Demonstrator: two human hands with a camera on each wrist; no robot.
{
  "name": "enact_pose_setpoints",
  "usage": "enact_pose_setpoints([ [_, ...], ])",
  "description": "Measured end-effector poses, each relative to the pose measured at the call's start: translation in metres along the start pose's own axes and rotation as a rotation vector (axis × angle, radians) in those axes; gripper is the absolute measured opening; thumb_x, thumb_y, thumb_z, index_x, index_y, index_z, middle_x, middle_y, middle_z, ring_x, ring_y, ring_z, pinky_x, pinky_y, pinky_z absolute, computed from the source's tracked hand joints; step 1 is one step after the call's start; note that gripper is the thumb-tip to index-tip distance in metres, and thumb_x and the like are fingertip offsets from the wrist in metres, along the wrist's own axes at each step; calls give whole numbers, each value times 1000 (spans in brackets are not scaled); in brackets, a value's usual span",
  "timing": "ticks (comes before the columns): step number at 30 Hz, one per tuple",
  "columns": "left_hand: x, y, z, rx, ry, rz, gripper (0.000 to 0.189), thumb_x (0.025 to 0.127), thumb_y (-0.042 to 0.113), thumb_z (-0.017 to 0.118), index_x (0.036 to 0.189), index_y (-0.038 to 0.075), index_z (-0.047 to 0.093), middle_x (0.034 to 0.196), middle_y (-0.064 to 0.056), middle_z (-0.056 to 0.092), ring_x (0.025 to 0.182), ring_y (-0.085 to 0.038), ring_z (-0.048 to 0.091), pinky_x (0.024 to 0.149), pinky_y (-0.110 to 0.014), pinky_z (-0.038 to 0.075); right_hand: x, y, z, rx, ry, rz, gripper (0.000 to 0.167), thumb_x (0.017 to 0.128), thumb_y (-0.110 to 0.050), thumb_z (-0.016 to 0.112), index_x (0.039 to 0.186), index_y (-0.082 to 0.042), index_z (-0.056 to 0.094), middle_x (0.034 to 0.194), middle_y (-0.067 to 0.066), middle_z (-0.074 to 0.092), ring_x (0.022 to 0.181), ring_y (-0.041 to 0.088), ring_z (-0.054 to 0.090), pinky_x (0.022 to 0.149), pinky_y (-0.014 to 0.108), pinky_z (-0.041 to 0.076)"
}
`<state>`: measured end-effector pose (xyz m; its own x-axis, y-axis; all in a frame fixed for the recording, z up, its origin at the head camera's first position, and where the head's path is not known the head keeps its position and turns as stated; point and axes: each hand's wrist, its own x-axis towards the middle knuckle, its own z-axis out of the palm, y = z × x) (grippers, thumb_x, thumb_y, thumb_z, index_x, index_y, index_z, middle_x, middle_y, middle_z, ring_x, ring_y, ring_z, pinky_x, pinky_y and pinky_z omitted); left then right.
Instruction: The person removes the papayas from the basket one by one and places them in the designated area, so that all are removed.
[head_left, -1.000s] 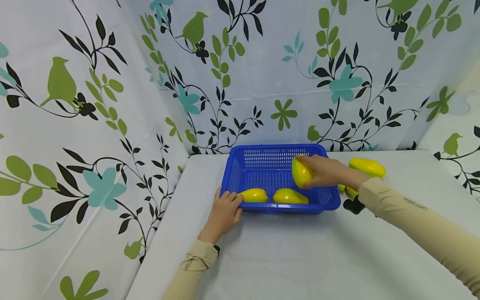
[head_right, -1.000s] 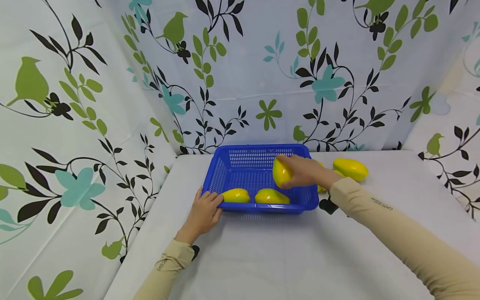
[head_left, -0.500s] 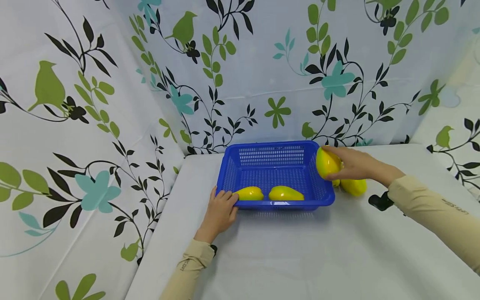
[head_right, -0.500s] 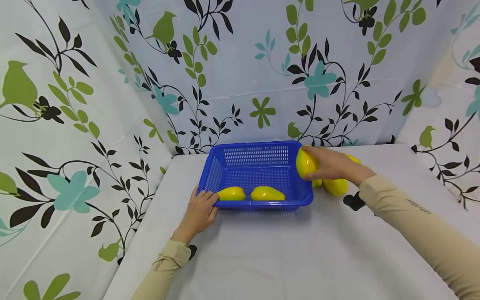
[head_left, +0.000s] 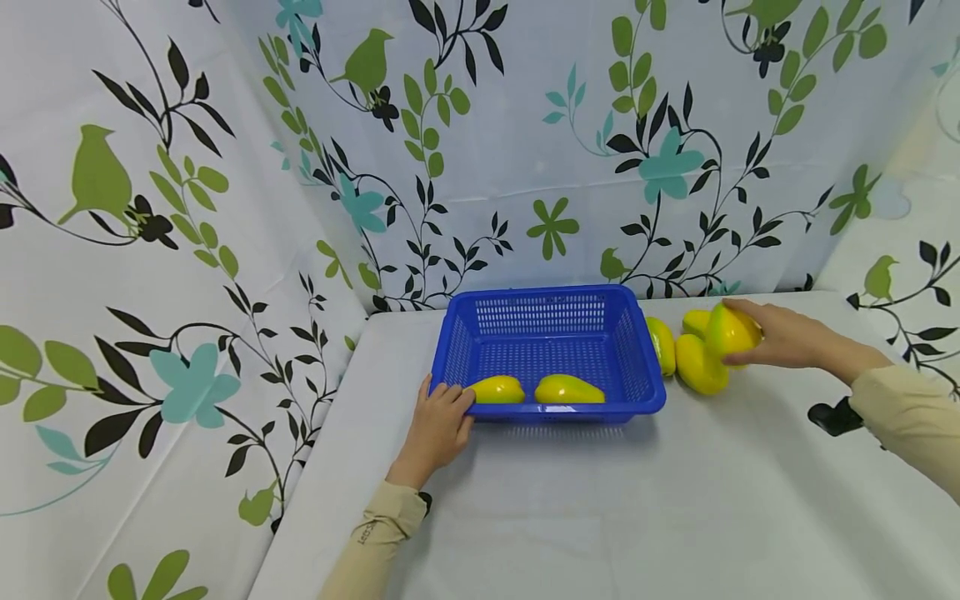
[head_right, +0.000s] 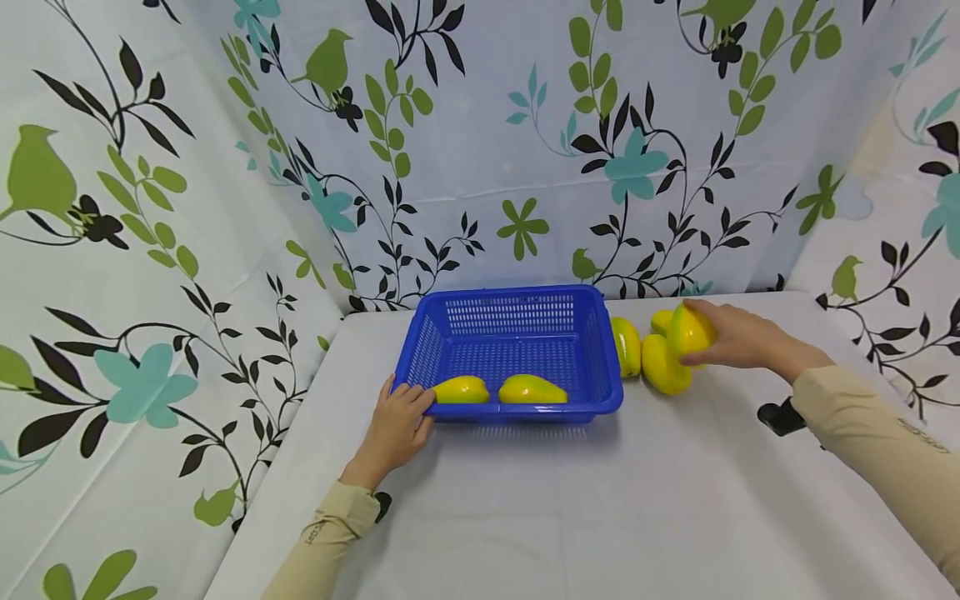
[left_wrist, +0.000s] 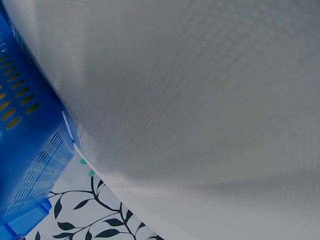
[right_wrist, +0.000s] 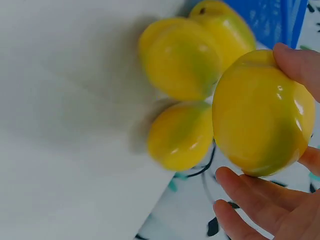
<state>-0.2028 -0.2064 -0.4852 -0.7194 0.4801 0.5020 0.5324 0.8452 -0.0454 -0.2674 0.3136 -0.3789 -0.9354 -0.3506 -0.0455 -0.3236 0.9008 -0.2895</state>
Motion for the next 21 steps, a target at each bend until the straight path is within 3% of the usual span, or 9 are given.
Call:
enact_pose_setpoints([
  [6, 0, 1, 0, 8, -13, -5, 18, 87, 15, 64, 105, 11, 62, 88, -4, 59, 86, -25, 55, 108, -65, 30, -12, 34, 8, 21, -26, 58, 98, 77, -51, 77, 141, 8, 33, 113, 31, 57, 88, 36, 56, 76, 60, 52],
  [10, -1, 0, -2, 4, -14, -7, 18, 87, 13, 64, 105, 11, 62, 88, -4, 59, 85, -24, 55, 108, -65, 30, -15, 47, 15, 28, -57, 90, 100, 77, -53, 76, 141, 9, 31, 118, 37, 53, 94, 43, 56, 80, 67, 48],
  [21, -1, -2, 2, -8, 50, 26, 15, 86, 12, 62, 101, 12, 61, 84, -3, 57, 81, -24, 56, 106, -66, 32, -13, 53, 31, 59, -93, 81, 99, 81, -52, 74, 142, 11, 29, 127, 45, 45, 106, 57, 51, 84, 74, 41],
])
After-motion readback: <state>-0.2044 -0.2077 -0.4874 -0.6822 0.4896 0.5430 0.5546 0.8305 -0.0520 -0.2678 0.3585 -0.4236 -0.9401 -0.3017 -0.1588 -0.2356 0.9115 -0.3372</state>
